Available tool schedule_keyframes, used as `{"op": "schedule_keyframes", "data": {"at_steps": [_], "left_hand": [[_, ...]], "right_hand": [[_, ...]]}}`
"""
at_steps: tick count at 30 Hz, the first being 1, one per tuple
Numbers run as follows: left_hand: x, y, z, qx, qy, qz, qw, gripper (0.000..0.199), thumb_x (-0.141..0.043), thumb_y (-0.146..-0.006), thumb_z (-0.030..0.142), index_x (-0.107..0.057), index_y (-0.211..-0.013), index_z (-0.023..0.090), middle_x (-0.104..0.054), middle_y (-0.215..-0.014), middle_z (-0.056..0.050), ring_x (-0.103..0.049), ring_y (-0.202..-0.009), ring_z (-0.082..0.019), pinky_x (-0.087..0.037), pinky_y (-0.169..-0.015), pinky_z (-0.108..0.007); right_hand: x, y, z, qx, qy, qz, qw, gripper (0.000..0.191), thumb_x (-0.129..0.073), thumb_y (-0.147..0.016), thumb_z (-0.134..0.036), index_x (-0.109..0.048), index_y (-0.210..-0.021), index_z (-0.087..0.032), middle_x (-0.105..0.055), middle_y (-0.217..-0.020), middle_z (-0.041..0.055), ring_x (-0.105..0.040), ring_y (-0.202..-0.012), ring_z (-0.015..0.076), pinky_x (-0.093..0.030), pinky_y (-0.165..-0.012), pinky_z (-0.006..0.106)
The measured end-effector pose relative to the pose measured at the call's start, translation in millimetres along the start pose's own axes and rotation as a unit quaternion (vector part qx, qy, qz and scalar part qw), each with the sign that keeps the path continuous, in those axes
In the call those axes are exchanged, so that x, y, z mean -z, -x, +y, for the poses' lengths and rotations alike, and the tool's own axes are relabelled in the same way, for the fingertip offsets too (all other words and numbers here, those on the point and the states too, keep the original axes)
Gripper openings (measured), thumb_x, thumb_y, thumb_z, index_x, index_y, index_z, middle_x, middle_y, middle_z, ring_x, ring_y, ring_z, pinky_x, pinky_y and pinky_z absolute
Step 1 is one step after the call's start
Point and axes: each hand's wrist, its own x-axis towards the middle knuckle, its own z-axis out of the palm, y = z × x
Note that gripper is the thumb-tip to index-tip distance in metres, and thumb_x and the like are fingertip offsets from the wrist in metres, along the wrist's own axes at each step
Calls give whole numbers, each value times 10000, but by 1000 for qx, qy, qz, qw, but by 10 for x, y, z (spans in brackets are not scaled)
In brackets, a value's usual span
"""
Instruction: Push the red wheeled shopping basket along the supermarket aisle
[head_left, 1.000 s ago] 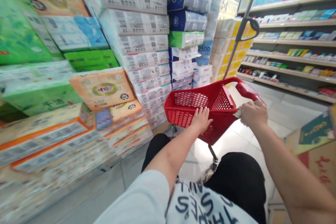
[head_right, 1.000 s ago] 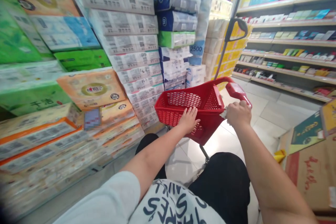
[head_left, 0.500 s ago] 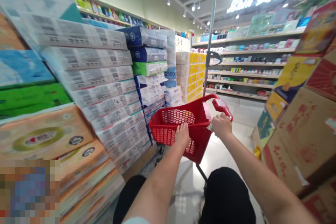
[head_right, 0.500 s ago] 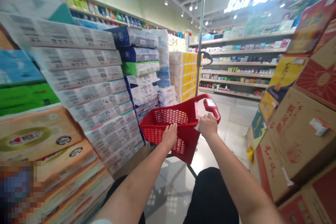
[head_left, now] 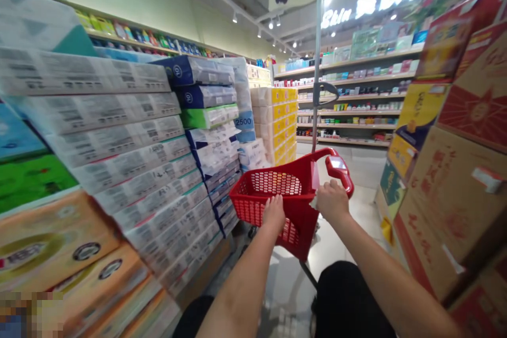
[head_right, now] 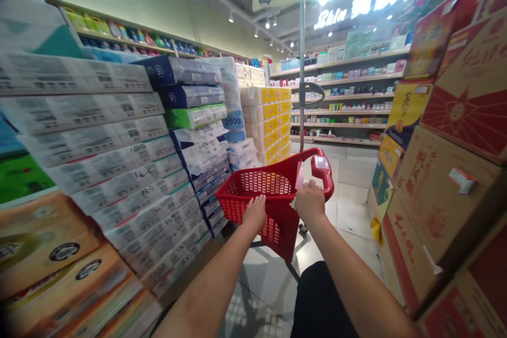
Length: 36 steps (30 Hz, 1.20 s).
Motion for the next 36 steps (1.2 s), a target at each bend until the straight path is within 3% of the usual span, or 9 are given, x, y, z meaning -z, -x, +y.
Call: {"op": "schedule_keyframes", "data": {"at_steps": [6, 10, 15, 17, 20, 24, 27, 31, 36], "left_hand": [[-40, -23, 108, -29, 10, -8, 1000, 598, -313, -875, 102, -310, -1474, 96, -321, -1533, -111, -305, -1414, -225, -268, -1154, -365], [-56, -93, 284, -61, 9, -6, 998, 613, -323, -860, 81, -300, -1473, 83, -306, -1538, -125, -284, -1423, -227, -252, -1162, -370], [2, -279, 473, -93, -5, 14, 996, 579, -314, -870, 85, -335, -1449, 98, -383, -1499, -138, -332, -1399, -209, -237, -1169, -390], [25, -372, 508, -108, -7, 13, 994, 562, -333, -867, 90, -370, -1427, 107, -437, -1464, -134, -377, -1371, -194, -239, -1170, -377], [15, -486, 552, -116, -11, 10, 993, 542, -325, -869, 85, -395, -1406, 68, -464, -1438, -152, -397, -1357, -194, -247, -1165, -345], [-66, -563, 607, -103, -7, 3, 995, 581, -278, -869, 59, -316, -1449, 39, -349, -1511, -168, -308, -1411, -211, -249, -1162, -343], [-111, -603, 602, -96, -1, -5, 995, 627, -289, -856, 53, -256, -1482, 69, -281, -1545, -147, -256, -1433, -214, -254, -1159, -355], [-128, -634, 503, -84, 1, -9, 996, 666, -293, -843, 51, -219, -1503, 98, -260, -1553, -137, -227, -1443, -215, -238, -1168, -385], [-133, -572, 275, -36, 2, -11, 999, 704, -302, -830, 43, -188, -1518, 132, -210, -1570, -118, -212, -1448, -230, -210, -1173, -438]], "right_hand": [[80, 103, 209, 14, 6, -8, 1000, 195, -499, -820, -135, -689, -793, -103, -644, -822, 169, -509, -915, 313, -306, -715, 400], [-18, 133, 204, -5, -7, -4, 1000, 185, -503, -841, -157, -677, -782, -132, -641, -823, 146, -499, -920, 301, -308, -749, 394], [-268, 184, 105, 124, -46, -12, 991, 168, -527, -875, -188, -665, -971, -192, -636, -1074, 87, -476, -1030, 248, -309, -853, 361], [-266, 218, 265, 141, -38, -7, 989, 194, -528, -881, -173, -661, -1016, -213, -622, -1148, 67, -469, -1068, 236, -301, -872, 355], [-142, 279, 733, 112, -22, 28, 993, 231, -502, -892, -150, -664, -1031, -237, -634, -1144, 48, -487, -1061, 222, -288, -889, 354], [-17, 302, 1349, -16, -3, 80, 997, 215, -504, -878, -193, -658, -1025, -218, -648, -1118, 64, -521, -1022, 235, -251, -959, 391], [-57, 224, 1526, -15, -26, 61, 998, 211, -516, -845, -192, -646, -1011, -211, -655, -1075, 57, -536, -1020, 223, -242, -1003, 383], [-100, 76, 1398, -13, -91, 27, 995, 160, -491, -833, -187, -638, -896, -191, -652, -968, 53, -546, -954, 202, -328, -923, 313], [-5, 104, 979, 10, -156, 21, 988, 177, -466, -833, -160, -630, -895, -181, -626, -902, 52, -541, -857, 188, -367, -800, 275]]}}
